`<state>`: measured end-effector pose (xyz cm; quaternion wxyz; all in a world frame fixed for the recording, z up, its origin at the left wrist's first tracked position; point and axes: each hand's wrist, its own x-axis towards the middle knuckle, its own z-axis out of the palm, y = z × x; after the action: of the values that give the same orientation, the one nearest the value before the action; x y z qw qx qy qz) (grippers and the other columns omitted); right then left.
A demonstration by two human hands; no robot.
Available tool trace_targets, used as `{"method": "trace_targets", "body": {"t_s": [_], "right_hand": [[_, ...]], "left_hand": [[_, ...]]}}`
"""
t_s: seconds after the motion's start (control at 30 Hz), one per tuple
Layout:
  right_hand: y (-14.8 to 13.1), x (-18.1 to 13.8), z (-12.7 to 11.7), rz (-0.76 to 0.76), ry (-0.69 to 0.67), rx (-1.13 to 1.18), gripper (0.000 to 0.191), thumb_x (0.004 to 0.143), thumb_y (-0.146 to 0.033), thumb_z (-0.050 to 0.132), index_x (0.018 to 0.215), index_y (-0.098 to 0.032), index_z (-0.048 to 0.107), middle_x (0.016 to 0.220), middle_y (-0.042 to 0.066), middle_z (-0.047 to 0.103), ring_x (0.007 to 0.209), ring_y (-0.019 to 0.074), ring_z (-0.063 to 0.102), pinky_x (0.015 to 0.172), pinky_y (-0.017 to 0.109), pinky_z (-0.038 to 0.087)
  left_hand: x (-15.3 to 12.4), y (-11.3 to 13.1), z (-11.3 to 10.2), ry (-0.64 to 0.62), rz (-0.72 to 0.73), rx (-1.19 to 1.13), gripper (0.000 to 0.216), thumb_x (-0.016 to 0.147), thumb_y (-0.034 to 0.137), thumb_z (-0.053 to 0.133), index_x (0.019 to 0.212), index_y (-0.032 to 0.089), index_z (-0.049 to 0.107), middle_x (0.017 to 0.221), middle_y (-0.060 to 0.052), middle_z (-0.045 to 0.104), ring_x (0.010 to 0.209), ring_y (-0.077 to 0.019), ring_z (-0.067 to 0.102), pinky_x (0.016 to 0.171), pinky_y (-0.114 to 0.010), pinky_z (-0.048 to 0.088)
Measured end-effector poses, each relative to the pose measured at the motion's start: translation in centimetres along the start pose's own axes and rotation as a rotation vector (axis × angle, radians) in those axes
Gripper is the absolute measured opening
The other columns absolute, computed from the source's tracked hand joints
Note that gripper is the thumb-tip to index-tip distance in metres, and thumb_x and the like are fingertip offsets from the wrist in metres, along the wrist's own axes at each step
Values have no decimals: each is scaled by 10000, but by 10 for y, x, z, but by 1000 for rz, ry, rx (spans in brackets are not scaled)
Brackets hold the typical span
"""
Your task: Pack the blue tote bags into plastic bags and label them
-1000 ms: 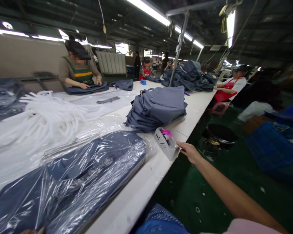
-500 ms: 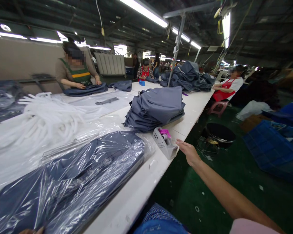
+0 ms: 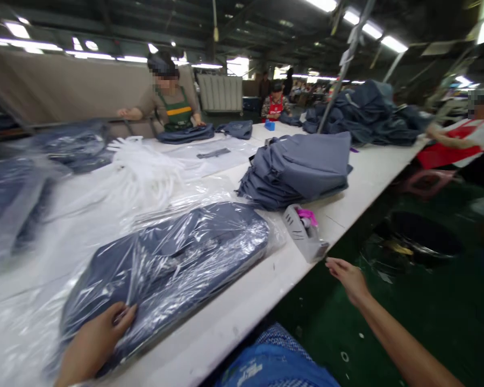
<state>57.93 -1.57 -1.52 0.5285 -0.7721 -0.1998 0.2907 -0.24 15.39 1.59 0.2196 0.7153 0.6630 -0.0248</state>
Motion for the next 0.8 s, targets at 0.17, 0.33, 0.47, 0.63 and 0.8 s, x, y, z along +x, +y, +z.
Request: {"method": "trace_targets", "body": {"t_s": [0.17, 0.33, 0.47, 0.63, 0.8], "right_hand": [[-17, -9, -3, -375, -257, -520, 366, 640, -578, 722, 855, -286, 768, 884, 79, 761, 887, 361, 692, 849, 504, 522], [-102, -50, 83, -953, -919, -650, 145, 836, -377, 648, 901, -307, 756, 893, 62, 738, 828, 250, 675, 744, 365, 541], [-170, -96, 194, -1239, -1347, -622, 168, 912, -310, 572, 891, -261, 732, 795, 35, 708, 749, 184, 630, 692, 304, 468], [-182, -134, 330, -1347, -1659, -607, 149, 849, -353, 664, 824, -225, 736, 758, -7, 704, 700, 131, 613, 639, 234, 392], [-166, -155, 426, -1498, -1728, -846, 176, 811, -410, 682, 818, -242, 732, 724, -32, 706, 646, 118, 589, 545, 221, 292]], "left_hand": [[-12, 1, 4, 134, -45, -11, 359, 893, 531, 387, 812, 225, 556, 768, -37, 682, 762, -230, 637, 651, -293, 373], [-16, 12, 2, 186, -79, -41, 319, 900, 472, 441, 757, 212, 559, 737, -34, 663, 705, -193, 608, 601, -274, 299], [-17, 11, 4, 194, -79, -81, 297, 896, 448, 480, 758, 206, 584, 746, -36, 667, 711, -181, 604, 602, -271, 286], [-15, 9, 5, 190, -83, -131, 267, 881, 428, 522, 763, 207, 615, 757, -35, 678, 729, -183, 612, 595, -276, 284], [-9, 4, 0, 124, -65, -232, 253, 875, 382, 526, 750, 195, 641, 745, -44, 684, 721, -184, 623, 599, -281, 326]]}}
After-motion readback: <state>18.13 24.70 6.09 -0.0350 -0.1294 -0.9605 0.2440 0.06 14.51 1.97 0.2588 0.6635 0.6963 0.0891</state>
